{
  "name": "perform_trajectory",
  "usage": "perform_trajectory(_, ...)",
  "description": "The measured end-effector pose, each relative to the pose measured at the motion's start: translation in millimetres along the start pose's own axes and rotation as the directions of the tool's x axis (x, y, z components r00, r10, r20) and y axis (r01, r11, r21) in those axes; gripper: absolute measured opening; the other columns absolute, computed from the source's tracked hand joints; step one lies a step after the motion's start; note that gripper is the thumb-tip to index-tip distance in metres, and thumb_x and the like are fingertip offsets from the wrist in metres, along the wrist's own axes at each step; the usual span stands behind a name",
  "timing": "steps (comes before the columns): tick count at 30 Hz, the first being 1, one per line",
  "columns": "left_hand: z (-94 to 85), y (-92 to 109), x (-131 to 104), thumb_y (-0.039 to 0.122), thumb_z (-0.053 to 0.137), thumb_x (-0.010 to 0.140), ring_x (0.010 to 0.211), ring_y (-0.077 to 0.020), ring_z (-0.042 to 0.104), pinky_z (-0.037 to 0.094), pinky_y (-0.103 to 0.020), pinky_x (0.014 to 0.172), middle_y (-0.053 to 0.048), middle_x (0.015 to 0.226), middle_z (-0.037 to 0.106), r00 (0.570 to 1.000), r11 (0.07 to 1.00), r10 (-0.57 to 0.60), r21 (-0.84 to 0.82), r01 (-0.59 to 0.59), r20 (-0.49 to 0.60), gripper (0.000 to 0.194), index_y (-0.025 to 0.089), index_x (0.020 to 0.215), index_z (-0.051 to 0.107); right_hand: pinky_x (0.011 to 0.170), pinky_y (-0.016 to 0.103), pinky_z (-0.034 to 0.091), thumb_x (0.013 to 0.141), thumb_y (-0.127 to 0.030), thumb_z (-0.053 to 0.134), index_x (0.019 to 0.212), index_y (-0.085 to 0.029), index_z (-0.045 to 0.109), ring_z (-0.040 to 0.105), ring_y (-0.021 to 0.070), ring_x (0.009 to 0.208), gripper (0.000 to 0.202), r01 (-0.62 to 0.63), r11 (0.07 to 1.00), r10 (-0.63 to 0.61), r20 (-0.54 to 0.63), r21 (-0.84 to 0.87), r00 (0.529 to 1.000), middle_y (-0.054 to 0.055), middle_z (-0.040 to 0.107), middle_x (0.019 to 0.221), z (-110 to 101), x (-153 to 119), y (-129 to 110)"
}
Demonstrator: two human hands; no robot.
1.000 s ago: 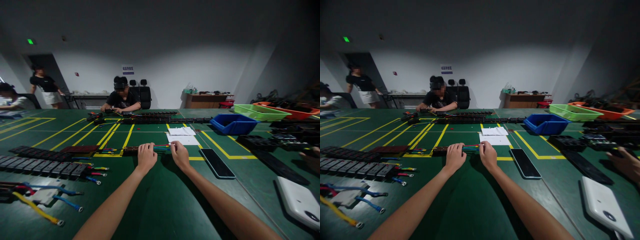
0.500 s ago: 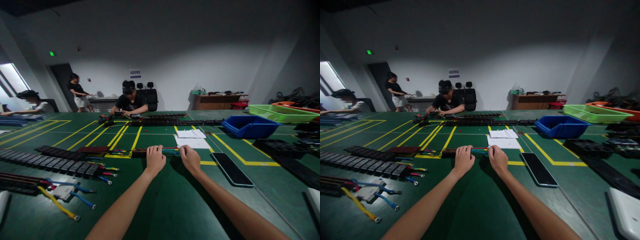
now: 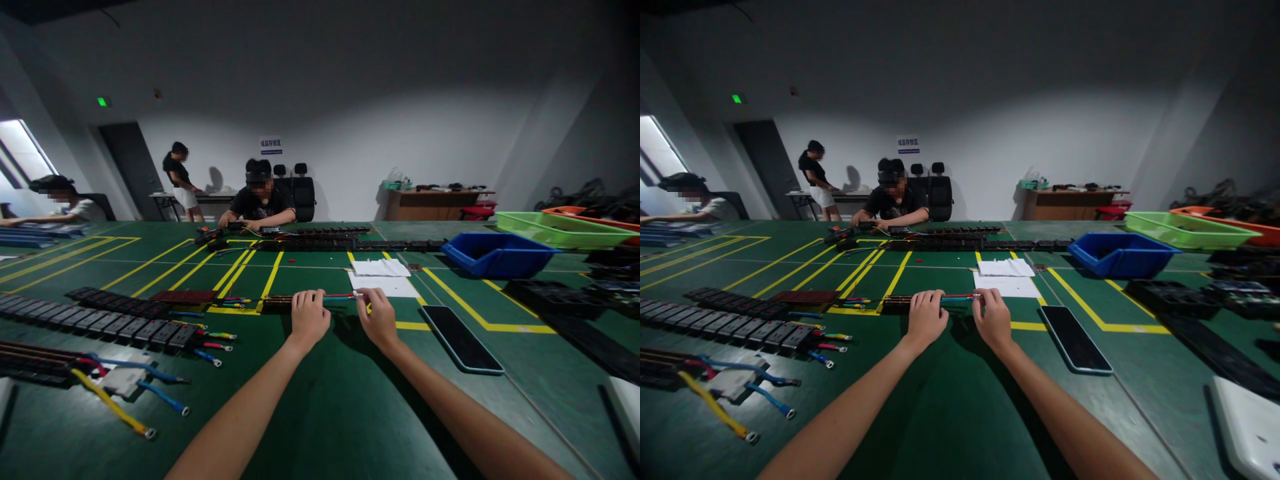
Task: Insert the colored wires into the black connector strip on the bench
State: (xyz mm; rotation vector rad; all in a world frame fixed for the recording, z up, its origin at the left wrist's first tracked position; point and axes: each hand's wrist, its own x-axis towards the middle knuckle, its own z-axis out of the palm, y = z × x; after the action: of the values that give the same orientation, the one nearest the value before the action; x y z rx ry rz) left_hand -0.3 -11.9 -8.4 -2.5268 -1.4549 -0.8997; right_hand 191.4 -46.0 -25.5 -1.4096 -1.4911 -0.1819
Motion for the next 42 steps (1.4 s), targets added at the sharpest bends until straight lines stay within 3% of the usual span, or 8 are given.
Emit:
perform_trajectory(6, -1.8, 2, 1, 0.019, 0.052, 0.089, 0.116, -0.0263, 0.058, 0.040, -0.047, 0.109, -0.008, 0.116, 0.066, 1.000, 1.000, -0.009, 0.022, 0.009, -0.004, 0.030, 0.023, 0.118, 0.059, 0.079, 0.035, 0.054, 0.097, -0.026, 0.046, 0.111, -0.019, 0.065, 0.063, 0.0220, 0.090, 0.024, 0.108, 0.993, -0.107, -0.036, 0.042, 0.994, 0.011, 0.061, 0.104, 0, -2, -3)
perform_trajectory(11, -1.8, 1, 1, 0.020, 0.051, 0.090, 0.118, -0.0263, 0.057, 0.038, -0.050, 0.110, -0.008, 0.119, 0.066, 1.000, 1.000, -0.006, 0.009, 0.006, 0.003, 0.030, 0.023, 0.119, 0.059, 0.082, 0.036, 0.058, 0.095, -0.026, 0.049, 0.115, -0.020, 0.064, 0.065, 0.0227, 0.095, 0.026, 0.146, 0.989, -0.146, 0.009, 0.014, 0.989, 0.012, 0.059, 0.110, -4, -5, -8)
perform_trajectory(17, -3.4, 2, 1, 0.019, 0.055, 0.088, 0.117, -0.0263, 0.057, 0.040, -0.048, 0.109, -0.008, 0.118, 0.066, 1.000, 1.000, 0.008, 0.025, -0.008, 0.000, 0.030, 0.023, 0.117, 0.058, 0.086, 0.037, 0.060, 0.092, -0.023, 0.052, 0.122, -0.022, 0.064, 0.064, 0.0260, 0.113, 0.032, 0.207, 0.978, -0.208, 0.037, 0.033, 0.977, 0.014, 0.061, 0.127, -8, -5, -13)
perform_trajectory(25, -3.1, 2, 2, 0.019, 0.051, 0.090, 0.116, -0.0268, 0.058, 0.040, -0.049, 0.108, -0.008, 0.116, 0.067, 1.000, 1.000, 0.002, 0.021, -0.002, -0.007, 0.029, 0.024, 0.118, 0.060, 0.075, 0.032, 0.061, 0.093, -0.025, 0.052, 0.119, -0.023, 0.065, 0.068, 0.0225, 0.100, 0.030, 0.102, 0.995, -0.102, 0.050, 0.012, 0.993, 0.012, 0.062, 0.129, -5, -4, -10)
perform_trajectory(29, -3.5, 2, 2, 0.020, 0.051, 0.091, 0.116, -0.0266, 0.058, 0.040, -0.049, 0.109, -0.008, 0.117, 0.067, 1.000, 1.000, 0.003, 0.019, -0.003, 0.002, 0.028, 0.024, 0.117, 0.060, 0.072, 0.031, 0.061, 0.094, -0.025, 0.050, 0.118, -0.022, 0.065, 0.068, 0.0222, 0.101, 0.029, 0.123, 0.992, -0.123, 0.040, 0.012, 0.992, 0.013, 0.063, 0.128, -6, -4, -10)
perform_trajectory(34, -4.1, 2, 2, 0.018, 0.055, 0.087, 0.117, -0.0269, 0.057, 0.040, -0.047, 0.107, -0.009, 0.117, 0.066, 1.000, 0.999, 0.004, 0.032, -0.004, 0.000, 0.031, 0.023, 0.117, 0.059, 0.085, 0.036, 0.061, 0.093, -0.023, 0.049, 0.124, -0.024, 0.065, 0.063, 0.0257, 0.120, 0.034, 0.189, 0.982, -0.191, 0.089, 0.022, 0.978, 0.012, 0.060, 0.138, -10, -5, -14)
perform_trajectory(37, -4.2, 2, 2, 0.018, 0.055, 0.086, 0.117, -0.0268, 0.057, 0.040, -0.047, 0.107, -0.009, 0.117, 0.066, 1.000, 0.999, 0.004, 0.035, -0.004, 0.007, 0.031, 0.024, 0.116, 0.059, 0.083, 0.035, 0.062, 0.093, -0.022, 0.050, 0.126, -0.024, 0.064, 0.063, 0.0250, 0.120, 0.037, 0.202, 0.979, -0.204, 0.097, 0.033, 0.974, 0.012, 0.058, 0.142, -10, -6, -15)
perform_trajectory(42, -3.5, 2, 2, 0.019, 0.052, 0.089, 0.116, -0.0264, 0.058, 0.040, -0.048, 0.109, -0.008, 0.117, 0.067, 1.000, 1.000, 0.004, 0.023, -0.004, -0.007, 0.029, 0.024, 0.117, 0.060, 0.076, 0.033, 0.061, 0.093, -0.023, 0.049, 0.124, -0.025, 0.066, 0.068, 0.0237, 0.109, 0.035, 0.103, 0.995, -0.102, 0.080, -0.016, 0.992, 0.010, 0.061, 0.138, -6, -3, -10)
